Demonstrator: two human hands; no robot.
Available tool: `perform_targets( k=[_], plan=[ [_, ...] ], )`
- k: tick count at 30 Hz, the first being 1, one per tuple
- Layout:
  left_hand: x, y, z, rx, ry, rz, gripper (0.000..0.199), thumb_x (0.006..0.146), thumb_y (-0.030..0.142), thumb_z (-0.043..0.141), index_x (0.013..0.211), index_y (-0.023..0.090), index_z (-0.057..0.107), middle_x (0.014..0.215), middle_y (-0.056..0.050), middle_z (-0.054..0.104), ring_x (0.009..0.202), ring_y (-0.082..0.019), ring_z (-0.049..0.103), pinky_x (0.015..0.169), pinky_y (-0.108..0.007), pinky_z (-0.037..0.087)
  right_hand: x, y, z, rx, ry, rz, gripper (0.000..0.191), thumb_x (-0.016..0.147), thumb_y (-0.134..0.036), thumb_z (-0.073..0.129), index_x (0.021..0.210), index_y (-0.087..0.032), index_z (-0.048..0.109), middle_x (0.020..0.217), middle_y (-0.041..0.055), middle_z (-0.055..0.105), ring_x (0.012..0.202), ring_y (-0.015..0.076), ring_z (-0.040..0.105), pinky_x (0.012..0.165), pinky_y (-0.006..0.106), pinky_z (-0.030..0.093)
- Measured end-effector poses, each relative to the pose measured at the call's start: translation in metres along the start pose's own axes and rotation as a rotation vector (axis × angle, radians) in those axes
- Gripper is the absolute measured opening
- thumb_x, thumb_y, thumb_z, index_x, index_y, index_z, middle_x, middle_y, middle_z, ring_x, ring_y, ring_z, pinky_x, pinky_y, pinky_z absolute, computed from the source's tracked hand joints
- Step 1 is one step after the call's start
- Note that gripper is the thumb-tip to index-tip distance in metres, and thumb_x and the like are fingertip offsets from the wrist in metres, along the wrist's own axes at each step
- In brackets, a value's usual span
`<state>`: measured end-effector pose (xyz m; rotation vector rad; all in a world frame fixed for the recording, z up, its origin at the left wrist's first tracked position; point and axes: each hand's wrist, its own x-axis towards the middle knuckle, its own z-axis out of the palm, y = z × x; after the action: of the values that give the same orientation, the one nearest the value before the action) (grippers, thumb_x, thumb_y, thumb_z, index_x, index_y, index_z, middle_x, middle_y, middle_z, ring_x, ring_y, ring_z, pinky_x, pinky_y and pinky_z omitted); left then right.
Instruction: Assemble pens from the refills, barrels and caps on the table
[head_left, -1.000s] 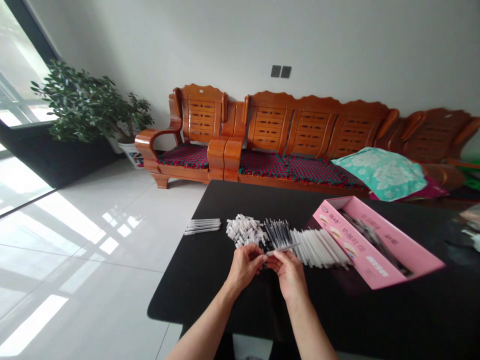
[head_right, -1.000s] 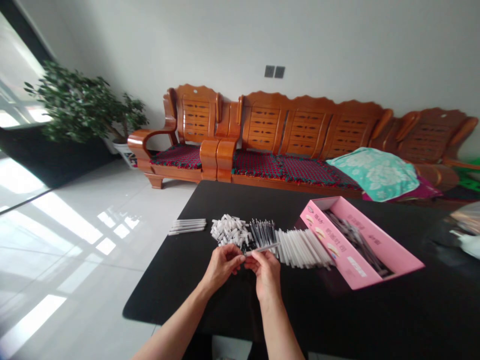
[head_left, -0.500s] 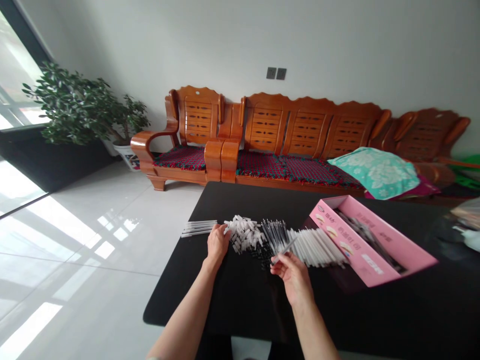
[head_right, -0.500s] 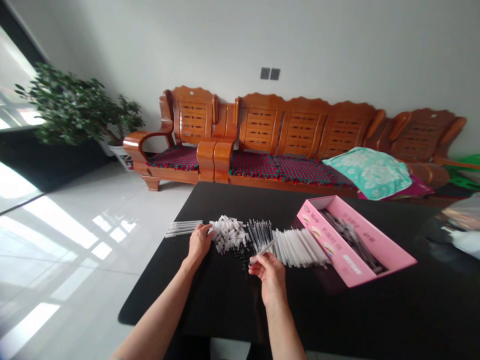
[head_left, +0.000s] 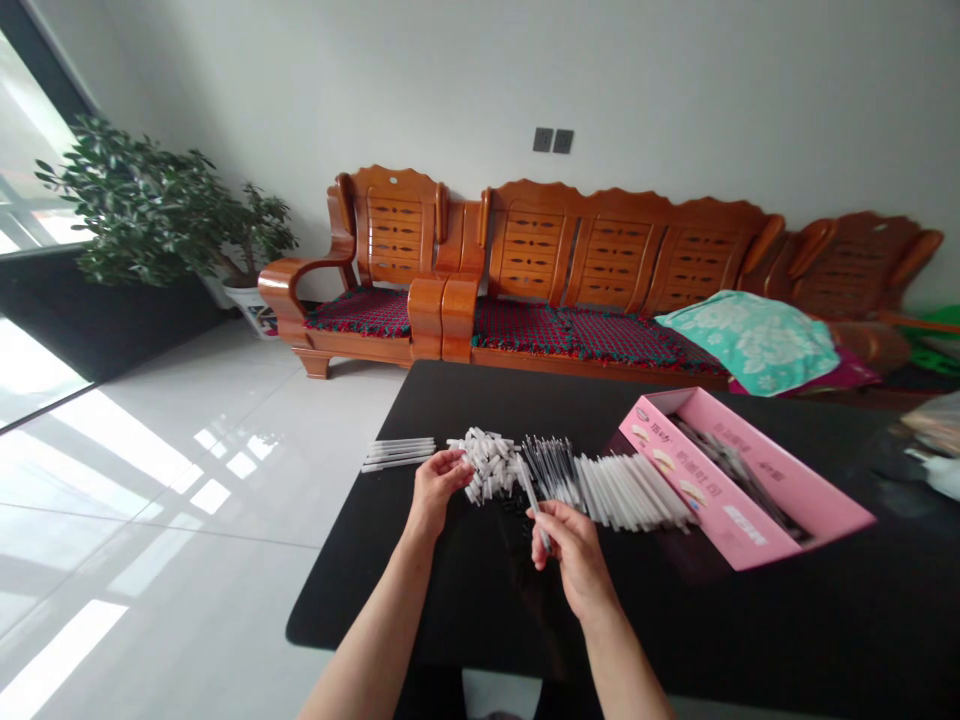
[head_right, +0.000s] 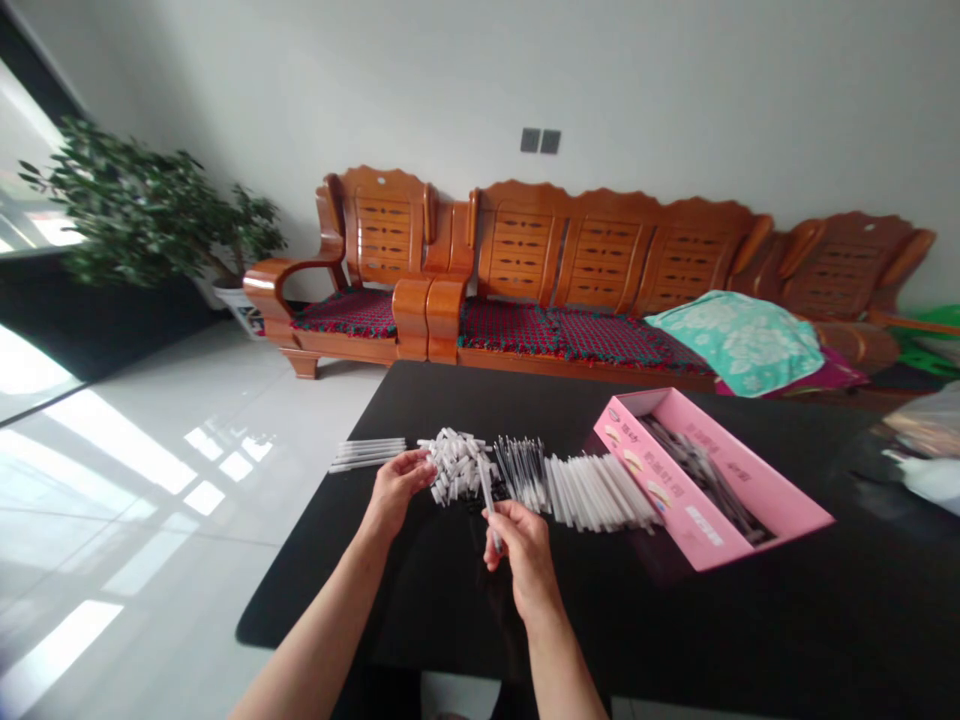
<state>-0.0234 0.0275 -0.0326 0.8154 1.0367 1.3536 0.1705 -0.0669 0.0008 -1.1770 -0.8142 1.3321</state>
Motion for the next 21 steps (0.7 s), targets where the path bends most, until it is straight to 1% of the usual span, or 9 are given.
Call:
perform_targets(
  k=[2,4,6,11,21],
  plan=[
    [-0.008,0.003,0.004,-0.136,-0.066,-0.061,0.046,0.059,0.03,0.087,0.096,0.011,0.068,0.077,-0.005,0.071,0.069,-0.016,0.067,0.07,-0.028,0.054,-0.004,-0.003,0.007,-0.115,-0.04,-0.01,0.03,0.072,-0.042,0.072,0.077,-0.013,0.066,0.044,-0.0042,0.052,0.036,0.008,0.043,0.035,0.018,0.033],
    [-0.013,0.005,0.008,-0.171,-0.097,-0.082,0.047,0.058,0.028,0.089,0.096,0.01,0.068,0.076,-0.005,0.071,0.068,-0.014,0.067,0.069,-0.026,0.054,-0.007,-0.007,0.012,-0.217,-0.051,-0.018,0.027,0.072,-0.041,0.07,0.074,-0.014,0.066,0.043,-0.0048,0.051,0.036,0.0071,0.04,0.035,0.017,0.03],
    [-0.017,0.007,0.01,-0.176,-0.116,-0.087,0.047,0.057,0.026,0.089,0.096,0.01,0.068,0.075,-0.004,0.071,0.067,-0.014,0.067,0.068,-0.025,0.054,-0.01,-0.012,0.016,-0.277,-0.067,-0.031,0.023,0.072,-0.038,0.069,0.073,-0.015,0.066,0.043,-0.0051,0.051,0.037,0.0071,0.04,0.036,0.017,0.03],
    [-0.019,0.008,0.014,-0.173,-0.13,-0.07,0.046,0.058,0.026,0.089,0.096,0.011,0.068,0.075,-0.004,0.071,0.067,-0.014,0.067,0.068,-0.024,0.054,-0.014,-0.02,0.017,-0.325,-0.093,-0.053,0.018,0.074,-0.034,0.067,0.071,-0.016,0.065,0.044,-0.0052,0.05,0.039,0.0079,0.041,0.038,0.018,0.031],
    [-0.02,0.006,0.016,-0.182,-0.126,-0.059,0.047,0.056,0.024,0.09,0.096,0.012,0.069,0.078,-0.003,0.07,0.067,-0.013,0.066,0.068,-0.025,0.054,-0.014,-0.019,0.014,-0.382,-0.097,-0.041,0.017,0.074,-0.032,0.066,0.071,-0.016,0.066,0.044,-0.0053,0.05,0.038,0.0083,0.041,0.038,0.019,0.031]
  ],
)
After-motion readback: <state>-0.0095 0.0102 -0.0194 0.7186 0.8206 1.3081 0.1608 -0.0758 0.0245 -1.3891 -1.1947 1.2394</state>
